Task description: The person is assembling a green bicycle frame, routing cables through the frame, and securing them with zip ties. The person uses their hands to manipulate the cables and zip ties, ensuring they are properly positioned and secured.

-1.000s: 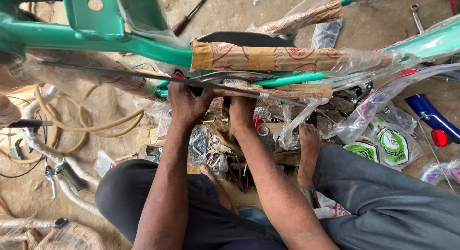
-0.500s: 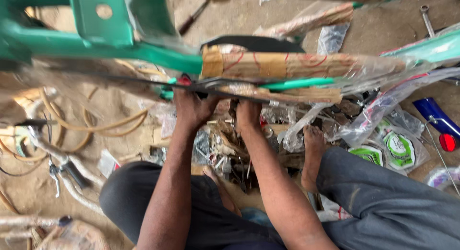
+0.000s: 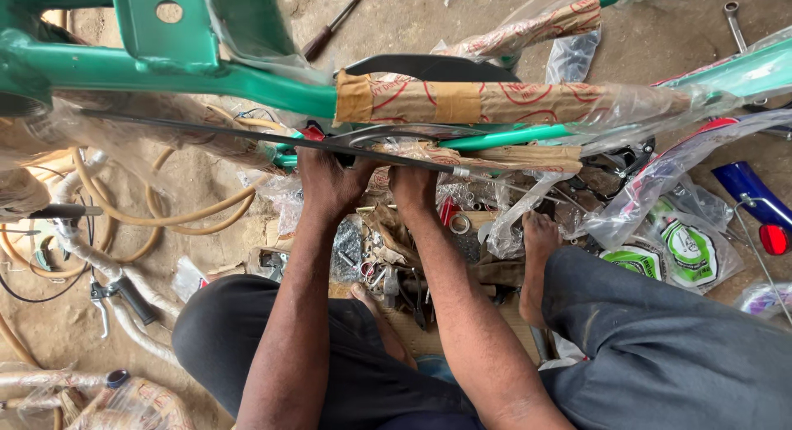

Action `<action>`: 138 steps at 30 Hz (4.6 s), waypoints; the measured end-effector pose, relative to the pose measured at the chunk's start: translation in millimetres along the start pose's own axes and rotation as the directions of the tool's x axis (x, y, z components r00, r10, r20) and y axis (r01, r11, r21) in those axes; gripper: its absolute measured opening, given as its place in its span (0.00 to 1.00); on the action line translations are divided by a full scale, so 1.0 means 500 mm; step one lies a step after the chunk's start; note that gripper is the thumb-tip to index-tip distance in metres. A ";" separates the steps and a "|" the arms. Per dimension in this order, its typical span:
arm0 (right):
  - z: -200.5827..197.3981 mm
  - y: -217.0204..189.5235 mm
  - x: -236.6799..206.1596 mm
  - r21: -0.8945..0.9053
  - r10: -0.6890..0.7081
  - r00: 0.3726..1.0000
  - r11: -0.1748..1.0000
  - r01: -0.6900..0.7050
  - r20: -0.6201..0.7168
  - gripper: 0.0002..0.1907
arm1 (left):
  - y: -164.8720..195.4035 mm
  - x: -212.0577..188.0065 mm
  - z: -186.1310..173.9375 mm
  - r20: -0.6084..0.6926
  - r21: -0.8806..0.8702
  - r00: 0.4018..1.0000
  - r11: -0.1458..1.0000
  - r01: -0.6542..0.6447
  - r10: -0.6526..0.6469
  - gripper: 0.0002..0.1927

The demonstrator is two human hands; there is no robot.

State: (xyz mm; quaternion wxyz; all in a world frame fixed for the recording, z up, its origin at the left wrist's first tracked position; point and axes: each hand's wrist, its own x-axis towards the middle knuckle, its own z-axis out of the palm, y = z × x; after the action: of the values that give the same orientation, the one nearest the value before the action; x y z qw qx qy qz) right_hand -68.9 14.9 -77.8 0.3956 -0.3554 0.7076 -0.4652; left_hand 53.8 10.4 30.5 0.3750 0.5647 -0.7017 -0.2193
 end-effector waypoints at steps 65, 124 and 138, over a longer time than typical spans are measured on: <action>-0.040 0.066 -0.040 0.413 -0.308 0.949 0.875 0.255 0.067 0.12 | -0.017 0.005 0.002 0.027 -0.066 0.999 0.997 0.047 -0.045 0.13; 0.025 -0.008 -0.033 0.175 -0.224 0.918 0.940 0.292 -0.328 0.04 | -0.011 -0.004 0.005 -0.008 -0.075 1.000 0.997 0.014 -0.015 0.08; 0.023 -0.012 -0.036 -0.194 -0.493 0.796 0.870 0.453 -0.350 0.03 | -0.014 -0.003 0.003 0.003 -0.099 1.000 0.995 0.029 -0.029 0.06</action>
State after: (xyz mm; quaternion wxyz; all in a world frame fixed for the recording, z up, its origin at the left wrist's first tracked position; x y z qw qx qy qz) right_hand -50.1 24.2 -71.0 0.0998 -0.4409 0.6826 -0.5741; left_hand 56.9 9.7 24.1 0.3986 0.5553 -0.6821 -0.2597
